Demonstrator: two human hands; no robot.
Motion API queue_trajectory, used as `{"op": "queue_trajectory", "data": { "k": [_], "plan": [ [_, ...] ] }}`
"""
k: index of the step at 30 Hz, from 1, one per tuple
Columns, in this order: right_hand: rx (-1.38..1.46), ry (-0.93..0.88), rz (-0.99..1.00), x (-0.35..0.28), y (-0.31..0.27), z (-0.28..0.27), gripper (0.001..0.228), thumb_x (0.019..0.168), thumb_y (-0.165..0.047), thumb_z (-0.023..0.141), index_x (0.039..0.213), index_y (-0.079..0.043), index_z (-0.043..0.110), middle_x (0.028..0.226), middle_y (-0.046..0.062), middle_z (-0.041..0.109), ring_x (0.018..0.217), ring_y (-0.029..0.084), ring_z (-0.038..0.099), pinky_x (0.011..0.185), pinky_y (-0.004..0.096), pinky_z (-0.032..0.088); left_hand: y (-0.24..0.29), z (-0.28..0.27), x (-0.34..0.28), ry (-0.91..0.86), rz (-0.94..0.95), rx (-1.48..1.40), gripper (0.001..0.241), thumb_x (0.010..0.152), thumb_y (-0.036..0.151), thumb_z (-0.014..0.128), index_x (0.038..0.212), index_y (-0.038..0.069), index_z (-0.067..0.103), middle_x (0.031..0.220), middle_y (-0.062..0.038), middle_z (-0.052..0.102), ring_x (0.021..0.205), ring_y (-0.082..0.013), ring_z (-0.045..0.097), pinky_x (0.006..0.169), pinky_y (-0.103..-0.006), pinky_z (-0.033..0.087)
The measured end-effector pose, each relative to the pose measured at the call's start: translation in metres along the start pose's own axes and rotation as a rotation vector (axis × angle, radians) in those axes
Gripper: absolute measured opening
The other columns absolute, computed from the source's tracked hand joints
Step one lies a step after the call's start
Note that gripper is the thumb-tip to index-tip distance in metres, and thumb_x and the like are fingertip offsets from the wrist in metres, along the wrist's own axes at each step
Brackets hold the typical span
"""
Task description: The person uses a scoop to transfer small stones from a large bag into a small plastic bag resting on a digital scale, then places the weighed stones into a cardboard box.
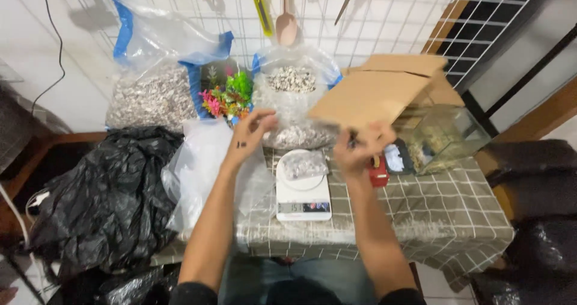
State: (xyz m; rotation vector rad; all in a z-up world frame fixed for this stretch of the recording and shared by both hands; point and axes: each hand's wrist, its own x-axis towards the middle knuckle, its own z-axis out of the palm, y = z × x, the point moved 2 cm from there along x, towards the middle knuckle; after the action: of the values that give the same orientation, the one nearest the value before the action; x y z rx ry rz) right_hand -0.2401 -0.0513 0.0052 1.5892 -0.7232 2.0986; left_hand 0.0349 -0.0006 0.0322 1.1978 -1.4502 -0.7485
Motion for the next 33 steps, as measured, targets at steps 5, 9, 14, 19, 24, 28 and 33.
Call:
{"op": "queue_trajectory", "data": {
  "k": [5, 9, 14, 19, 24, 28, 33],
  "plan": [
    [0.168, 0.008, -0.171, 0.015, -0.062, -0.007, 0.061, 0.081, -0.046, 0.088, 0.089, -0.01, 0.039, 0.099, 0.01, 0.044, 0.087, 0.029, 0.048, 0.081, 0.043, 0.042, -0.037, -0.011, 0.008, 0.073, -0.07, -0.525, 0.047, 0.108, 0.033, 0.051, 0.146, 0.006, 0.054, 0.109, -0.023, 0.073, 0.096, -0.0316, 0.074, 0.084, -0.0402, 0.06],
    [-0.324, 0.032, -0.553, -0.009, -0.07, -0.001, 0.039, 0.08, -0.029, 0.089, 0.106, -0.014, 0.064, 0.098, 0.018, 0.053, 0.087, 0.034, 0.056, 0.081, 0.047, 0.048, -0.048, -0.028, 0.011, 0.05, -0.03, -0.793, 0.08, 0.096, 0.074, 0.049, 0.157, 0.024, 0.04, 0.15, -0.009, 0.056, 0.134, -0.0266, 0.058, 0.109, -0.0406, 0.047],
    [0.282, -0.168, 0.154, 0.023, -0.081, 0.016, 0.073, 0.079, 0.0, 0.078, 0.135, 0.011, 0.033, 0.13, 0.024, 0.04, 0.11, 0.032, 0.055, 0.092, 0.038, 0.056, -0.1, -0.031, 0.02, 0.237, -0.019, -0.919, 0.009, 0.095, 0.031, 0.076, 0.096, 0.026, 0.068, 0.089, 0.012, 0.067, 0.083, -0.0045, 0.064, 0.086, -0.0233, 0.051],
    [0.235, -0.671, 0.37, -0.038, -0.018, 0.019, 0.069, 0.068, -0.02, 0.094, 0.116, 0.013, 0.056, 0.101, 0.032, 0.06, 0.094, 0.053, 0.064, 0.084, 0.057, 0.054, -0.114, -0.03, 0.02, 0.332, -0.047, -1.083, 0.017, 0.098, 0.027, 0.071, 0.089, 0.016, 0.062, 0.085, 0.005, 0.068, 0.083, -0.0089, 0.072, 0.085, -0.0275, 0.065],
    [0.455, -0.642, 0.692, -0.059, 0.001, 0.032, 0.048, 0.096, -0.026, 0.073, 0.129, 0.0, 0.051, 0.116, 0.019, 0.067, 0.101, 0.029, 0.069, 0.087, 0.046, 0.055, -0.11, -0.012, 0.024, 0.319, -0.069, -1.003, 0.016, 0.096, 0.028, 0.075, 0.09, 0.015, 0.069, 0.089, -0.002, 0.076, 0.088, -0.0159, 0.076, 0.09, -0.0353, 0.065],
    [0.468, -0.405, 1.095, -0.027, -0.023, 0.023, 0.065, 0.1, -0.028, 0.073, 0.146, 0.004, 0.04, 0.141, 0.026, 0.049, 0.129, 0.031, 0.049, 0.11, 0.048, 0.038, -0.03, -0.007, -0.001, 0.321, 0.025, -0.983, 0.035, 0.092, 0.027, 0.081, 0.12, 0.029, 0.059, 0.103, 0.002, 0.073, 0.11, -0.0221, 0.071, 0.113, -0.0507, 0.047],
    [0.673, -0.227, 0.993, -0.016, 0.005, 0.02, 0.064, 0.106, -0.011, 0.067, 0.159, -0.009, 0.03, 0.15, 0.014, 0.048, 0.139, 0.023, 0.047, 0.118, 0.038, 0.037, -0.046, -0.034, 0.004, 0.692, 0.201, -0.519, 0.063, 0.109, 0.045, 0.064, 0.16, 0.022, 0.034, 0.158, -0.014, 0.046, 0.141, -0.026, 0.047, 0.119, -0.0447, 0.037]
  ]
}}
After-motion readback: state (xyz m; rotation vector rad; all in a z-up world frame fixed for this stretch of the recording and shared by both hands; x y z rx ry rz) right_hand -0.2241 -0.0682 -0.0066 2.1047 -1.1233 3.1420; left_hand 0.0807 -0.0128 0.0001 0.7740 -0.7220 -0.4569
